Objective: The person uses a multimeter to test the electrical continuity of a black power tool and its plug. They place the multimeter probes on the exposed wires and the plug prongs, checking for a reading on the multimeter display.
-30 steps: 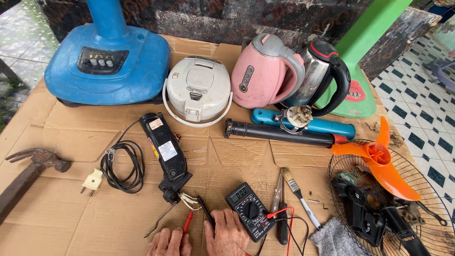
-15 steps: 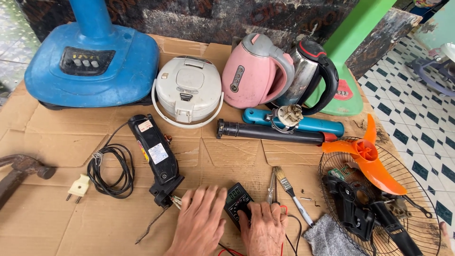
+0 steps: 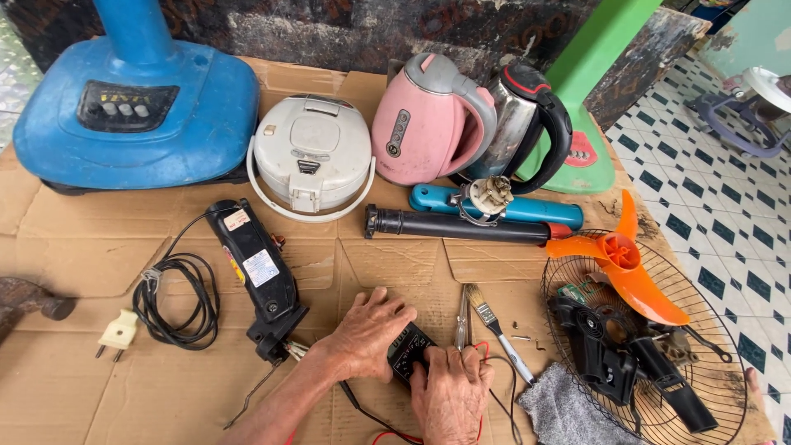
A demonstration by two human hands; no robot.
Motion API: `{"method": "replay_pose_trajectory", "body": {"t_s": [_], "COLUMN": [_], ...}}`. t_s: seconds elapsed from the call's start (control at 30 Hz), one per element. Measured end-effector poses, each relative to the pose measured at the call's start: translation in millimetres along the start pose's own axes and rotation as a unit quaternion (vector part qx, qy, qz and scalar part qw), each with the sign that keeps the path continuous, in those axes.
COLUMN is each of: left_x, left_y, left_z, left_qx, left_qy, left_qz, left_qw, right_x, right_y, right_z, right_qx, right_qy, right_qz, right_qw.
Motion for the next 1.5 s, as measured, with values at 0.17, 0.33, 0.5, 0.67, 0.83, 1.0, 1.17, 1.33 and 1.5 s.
{"method": "replay_pose_trajectory", "body": {"t_s": [0.17, 0.33, 0.5, 0.67, 0.83, 1.0, 1.17, 1.33, 1.5], "left_x": [-30.8, -25.7, -21.2, -28.2, -28.5, -32.7, -24.0, -23.3, -19.8], "left_y": [25.9, 39.1, 39.9, 40.6, 36.3, 36.6, 38.0, 38.8, 38.5], "left_z": [-25.8, -36.6, -32.6, -33.7, -30.7, -30.4, -21.0, -16.1, -13.4], "left_qx": [0.012, 0.031, 0.08, 0.107, 0.142, 0.153, 0.137, 0.104, 0.1], "left_qy": [0.149, 0.175, 0.188, 0.187, 0.166, 0.156, 0.152, 0.124, 0.096], "left_qz": [-0.027, -0.068, -0.121, -0.144, -0.152, -0.157, -0.173, -0.153, -0.168], "left_qw": [0.988, 0.982, 0.971, 0.966, 0.964, 0.963, 0.963, 0.975, 0.976], "right_x": [-28.7, -29.3, -33.0, -25.0, -38.1, -59.5, -47.3, -50.6, -48.5], "right_y": [-5.7, 6.4, 7.2, 9.7, -1.8, -19.2, -14.3, -15.1, -17.2], "right_z": [-6.1, -9.9, -19.8, -27.6, -29.0, -32.0, -38.3, -35.0, -35.4], "right_qx": [0.04, 0.106, 0.043, 0.003, -0.096, -0.254, -0.253, -0.243, -0.249], "right_qy": [-0.027, -0.095, -0.149, -0.167, -0.157, -0.094, -0.11, -0.091, -0.095], "right_qz": [-0.051, -0.014, 0.027, 0.031, -0.027, -0.042, -0.013, -0.007, -0.007], "right_qw": [0.998, 0.99, 0.988, 0.985, 0.983, 0.962, 0.961, 0.966, 0.964]}}
Point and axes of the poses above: each hand's wrist, its own y-axis away from the middle knuckle, its own x-axis out of the palm, z = x × y, the point moved 1 cm from there along -y, towards the middle knuckle, and after that the axes turned 11 degrees about -x, right-handed, at the moved point
